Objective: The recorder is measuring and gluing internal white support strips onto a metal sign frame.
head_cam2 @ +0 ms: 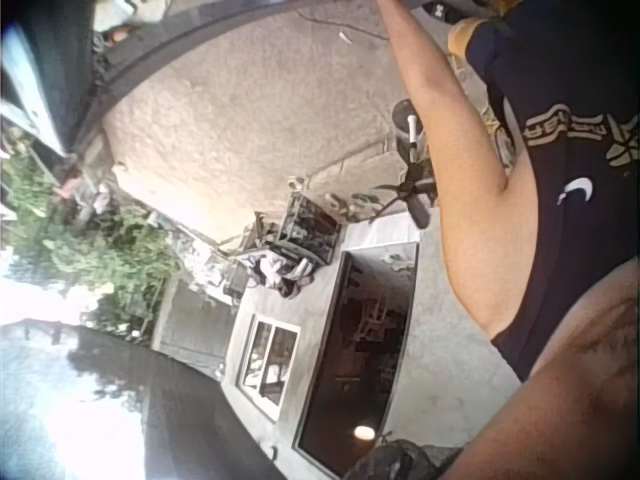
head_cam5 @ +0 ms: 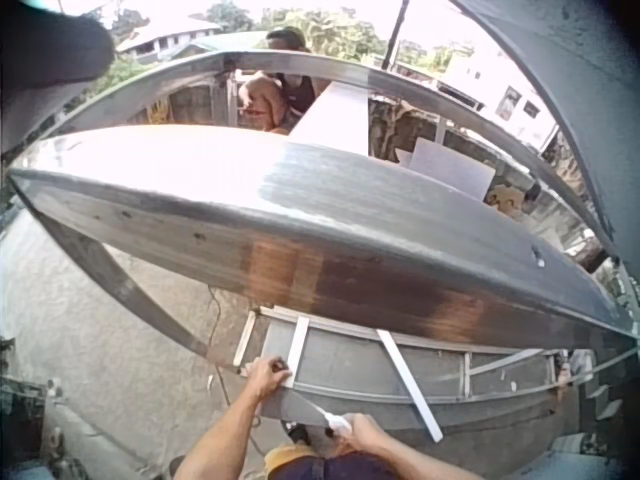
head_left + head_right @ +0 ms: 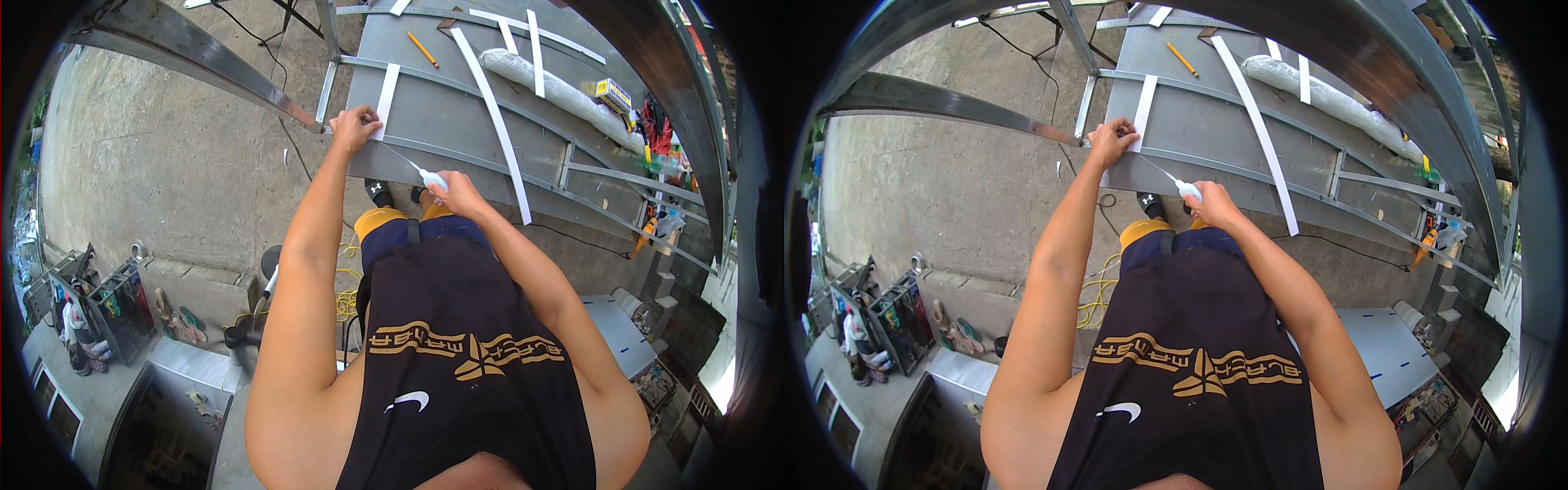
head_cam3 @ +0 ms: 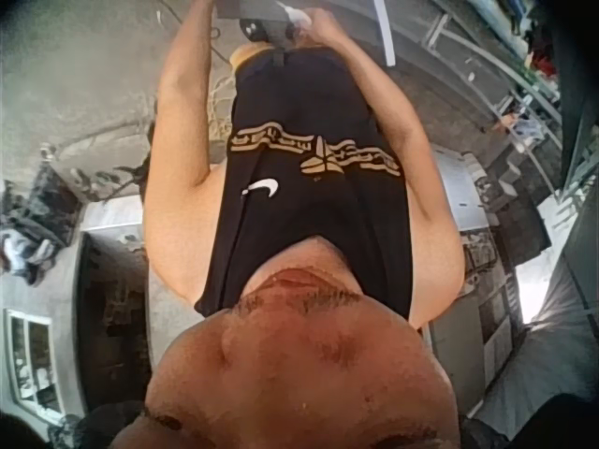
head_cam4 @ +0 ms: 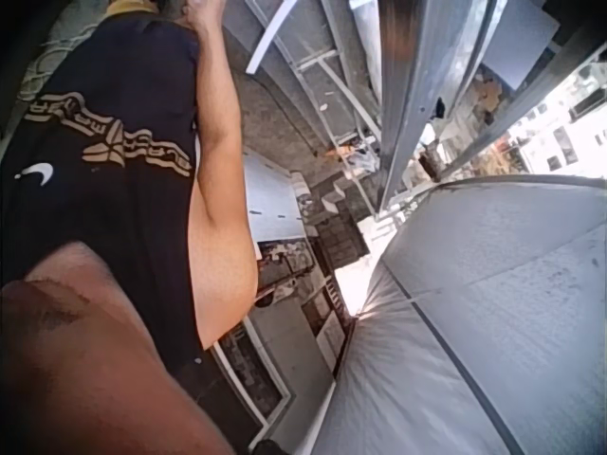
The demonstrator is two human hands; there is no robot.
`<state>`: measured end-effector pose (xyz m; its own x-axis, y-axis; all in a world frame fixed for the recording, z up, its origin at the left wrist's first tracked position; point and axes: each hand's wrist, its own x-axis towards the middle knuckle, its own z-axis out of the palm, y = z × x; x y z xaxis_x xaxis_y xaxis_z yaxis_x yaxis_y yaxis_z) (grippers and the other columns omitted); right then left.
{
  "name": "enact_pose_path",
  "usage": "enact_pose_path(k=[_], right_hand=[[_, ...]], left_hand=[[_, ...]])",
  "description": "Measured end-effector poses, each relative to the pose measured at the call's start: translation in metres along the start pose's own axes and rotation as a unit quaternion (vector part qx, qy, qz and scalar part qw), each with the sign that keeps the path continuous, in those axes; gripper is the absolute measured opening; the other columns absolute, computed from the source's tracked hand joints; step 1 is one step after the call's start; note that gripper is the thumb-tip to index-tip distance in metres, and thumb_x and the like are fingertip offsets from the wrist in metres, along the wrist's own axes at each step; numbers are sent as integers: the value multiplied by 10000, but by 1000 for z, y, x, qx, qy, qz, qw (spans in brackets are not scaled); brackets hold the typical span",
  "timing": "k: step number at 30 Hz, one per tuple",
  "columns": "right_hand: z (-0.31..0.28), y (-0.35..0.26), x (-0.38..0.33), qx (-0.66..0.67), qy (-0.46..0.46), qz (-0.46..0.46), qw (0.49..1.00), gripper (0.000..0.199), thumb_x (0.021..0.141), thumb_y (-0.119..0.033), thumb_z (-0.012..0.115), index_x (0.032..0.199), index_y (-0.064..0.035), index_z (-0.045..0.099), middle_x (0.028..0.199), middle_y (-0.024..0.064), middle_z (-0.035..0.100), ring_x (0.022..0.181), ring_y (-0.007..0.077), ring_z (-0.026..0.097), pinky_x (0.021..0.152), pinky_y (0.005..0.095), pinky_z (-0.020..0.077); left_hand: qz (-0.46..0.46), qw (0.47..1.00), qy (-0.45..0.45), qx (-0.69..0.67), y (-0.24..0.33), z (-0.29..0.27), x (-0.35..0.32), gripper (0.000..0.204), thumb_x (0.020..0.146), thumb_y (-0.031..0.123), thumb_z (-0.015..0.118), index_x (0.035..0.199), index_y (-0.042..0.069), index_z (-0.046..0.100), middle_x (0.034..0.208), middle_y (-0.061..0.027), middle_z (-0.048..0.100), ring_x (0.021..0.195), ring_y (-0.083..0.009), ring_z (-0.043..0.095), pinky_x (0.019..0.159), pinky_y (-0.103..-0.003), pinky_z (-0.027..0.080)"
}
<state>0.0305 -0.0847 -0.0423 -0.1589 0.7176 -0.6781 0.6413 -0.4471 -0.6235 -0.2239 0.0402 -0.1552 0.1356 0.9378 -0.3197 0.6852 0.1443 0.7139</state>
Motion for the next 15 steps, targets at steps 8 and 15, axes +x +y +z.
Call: enact_pose_path(k=[8,15], right_hand=[[-2,4,-4,22,4,6,1000,252,938,-187,611,973,59,656,761,116,697,662,176,689,643,323,555],[-3,5,-7,42,-12,12,999,291,942,-194,607,1063,65,661,808,106,710,686,160,689,666,304,566]], left_hand=[[28,999,38,3,-1,2,-1,210,763,325,814,884,177,727,808,6,721,812,-174,669,813,-370,337],[16,1000,22,-7,0,1,0,208,763,324,810,899,187,732,856,-6,727,886,-206,654,843,-393,330]])
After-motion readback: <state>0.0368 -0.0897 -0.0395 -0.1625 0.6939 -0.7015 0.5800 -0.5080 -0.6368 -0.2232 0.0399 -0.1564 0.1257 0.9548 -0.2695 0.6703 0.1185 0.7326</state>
